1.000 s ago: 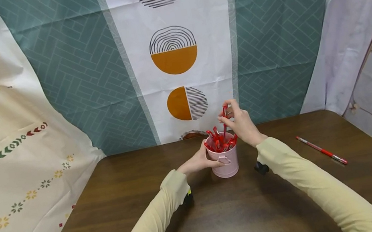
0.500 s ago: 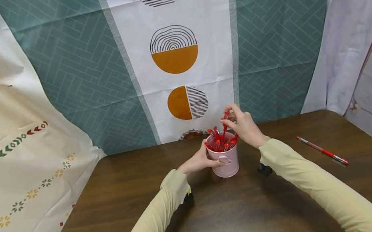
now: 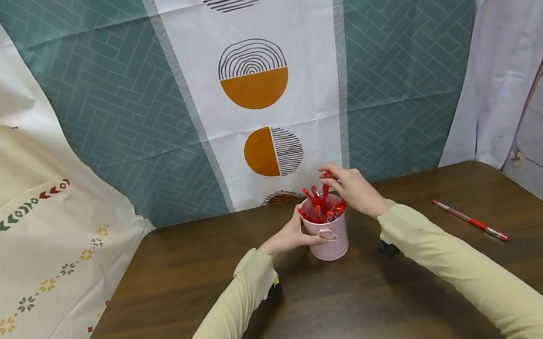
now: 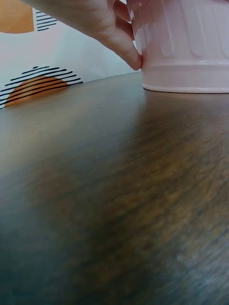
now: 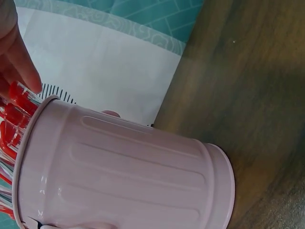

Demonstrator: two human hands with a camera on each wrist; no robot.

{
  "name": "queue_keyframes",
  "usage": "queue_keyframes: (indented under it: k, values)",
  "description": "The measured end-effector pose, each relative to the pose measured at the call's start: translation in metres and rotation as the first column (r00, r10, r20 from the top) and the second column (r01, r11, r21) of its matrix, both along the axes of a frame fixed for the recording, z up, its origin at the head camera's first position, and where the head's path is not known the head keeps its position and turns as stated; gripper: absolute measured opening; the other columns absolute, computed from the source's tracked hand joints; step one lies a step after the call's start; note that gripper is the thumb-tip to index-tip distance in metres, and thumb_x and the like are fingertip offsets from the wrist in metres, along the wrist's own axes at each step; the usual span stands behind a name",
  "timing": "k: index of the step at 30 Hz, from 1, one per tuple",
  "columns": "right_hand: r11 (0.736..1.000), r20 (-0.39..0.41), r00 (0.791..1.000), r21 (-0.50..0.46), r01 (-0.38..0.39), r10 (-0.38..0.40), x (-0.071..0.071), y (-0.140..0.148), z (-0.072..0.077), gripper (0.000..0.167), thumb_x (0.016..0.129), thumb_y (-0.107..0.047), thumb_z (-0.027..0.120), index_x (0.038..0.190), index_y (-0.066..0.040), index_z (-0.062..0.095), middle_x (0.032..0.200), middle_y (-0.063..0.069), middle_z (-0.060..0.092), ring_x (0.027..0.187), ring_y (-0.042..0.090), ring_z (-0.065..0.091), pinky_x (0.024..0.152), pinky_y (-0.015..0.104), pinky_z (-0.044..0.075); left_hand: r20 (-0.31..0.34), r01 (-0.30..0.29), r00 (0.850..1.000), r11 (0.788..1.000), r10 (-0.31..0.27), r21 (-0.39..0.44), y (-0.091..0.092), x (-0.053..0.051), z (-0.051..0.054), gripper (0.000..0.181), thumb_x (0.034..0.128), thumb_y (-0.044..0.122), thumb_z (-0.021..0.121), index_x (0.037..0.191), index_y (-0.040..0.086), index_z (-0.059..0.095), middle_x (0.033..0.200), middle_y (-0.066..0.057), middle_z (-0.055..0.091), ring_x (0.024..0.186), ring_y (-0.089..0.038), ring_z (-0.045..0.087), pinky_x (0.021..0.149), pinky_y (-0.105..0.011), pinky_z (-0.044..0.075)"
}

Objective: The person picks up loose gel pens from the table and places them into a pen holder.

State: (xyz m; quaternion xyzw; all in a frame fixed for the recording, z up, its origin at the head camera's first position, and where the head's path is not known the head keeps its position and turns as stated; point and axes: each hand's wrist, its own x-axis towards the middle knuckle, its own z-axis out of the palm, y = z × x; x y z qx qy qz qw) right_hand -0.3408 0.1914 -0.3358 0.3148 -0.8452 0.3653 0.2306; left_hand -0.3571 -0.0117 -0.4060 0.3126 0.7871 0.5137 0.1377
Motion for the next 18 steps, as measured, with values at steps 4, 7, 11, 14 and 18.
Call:
queue_keyframes:
  k: [4, 7, 11, 14, 18]
  values:
    - [0.999, -0.002, 1.0, 0.041, -0.029, 0.03, -0.001, -0.001, 0.003, 0.035, 0.087, -0.001, 0.056, 0.122, 0.0, 0.049, 0.112, 0.019, 0.057, 0.096, 0.029, 0.058, 0.079, 0.044, 0.045, 0.008, -0.008, 1.0, 1.0, 0.008, 0.003, 0.0, 0.0, 0.0, 0.088, 0.0728, 0.02, 0.075, 0.136, 0.018, 0.013, 0.125, 0.007, 0.032, 0.111, -0.008, 0.037, 0.093, -0.031, 0.033]
    - [0.994, 0.01, 0.998, 0.089, -0.067, 0.066, -0.001, -0.001, 0.004, 0.038, 0.087, 0.0, 0.056, 0.124, 0.0, 0.048, 0.114, 0.02, 0.056, 0.098, 0.029, 0.057, 0.079, 0.043, 0.044, 0.008, -0.006, 1.0, 1.0, 0.006, 0.01, 0.0, 0.0, 0.0, 0.087, 0.073, 0.019, 0.075, 0.135, 0.018, 0.014, 0.124, 0.008, 0.032, 0.111, -0.008, 0.038, 0.092, -0.03, 0.033]
    - [0.983, 0.041, 0.991, 0.13, -0.133, 0.128, 0.0, -0.004, 0.006, 0.039, 0.086, 0.002, 0.057, 0.124, 0.001, 0.049, 0.113, 0.018, 0.057, 0.1, 0.029, 0.056, 0.08, 0.041, 0.045, -0.001, 0.008, 1.0, 1.0, -0.008, 0.008, 0.0, 0.0, 0.0, 0.087, 0.0734, 0.018, 0.074, 0.135, 0.015, 0.013, 0.124, 0.006, 0.031, 0.111, -0.009, 0.038, 0.092, -0.029, 0.032]
    - [0.98, 0.033, 0.99, 0.146, -0.138, 0.134, 0.001, -0.007, 0.007, 0.035, 0.084, 0.002, 0.06, 0.118, -0.001, 0.053, 0.108, 0.014, 0.06, 0.096, 0.025, 0.058, 0.079, 0.039, 0.046, -0.004, 0.014, 1.0, 1.0, -0.014, 0.007, 0.0, 0.0, 0.0, 0.086, 0.0736, 0.018, 0.074, 0.135, 0.015, 0.013, 0.125, 0.006, 0.031, 0.112, -0.009, 0.037, 0.092, -0.029, 0.032]
    - [0.974, -0.014, 0.99, 0.183, -0.135, 0.14, -0.001, -0.011, 0.007, 0.028, 0.08, 0.001, 0.065, 0.107, -0.004, 0.06, 0.099, 0.007, 0.063, 0.083, 0.019, 0.061, 0.071, 0.034, 0.049, 0.002, 0.024, 1.0, 1.0, -0.024, 0.014, 0.0, 0.0, 0.001, 0.085, 0.0738, 0.017, 0.074, 0.134, 0.016, 0.014, 0.125, 0.006, 0.03, 0.112, -0.008, 0.036, 0.092, -0.028, 0.033]
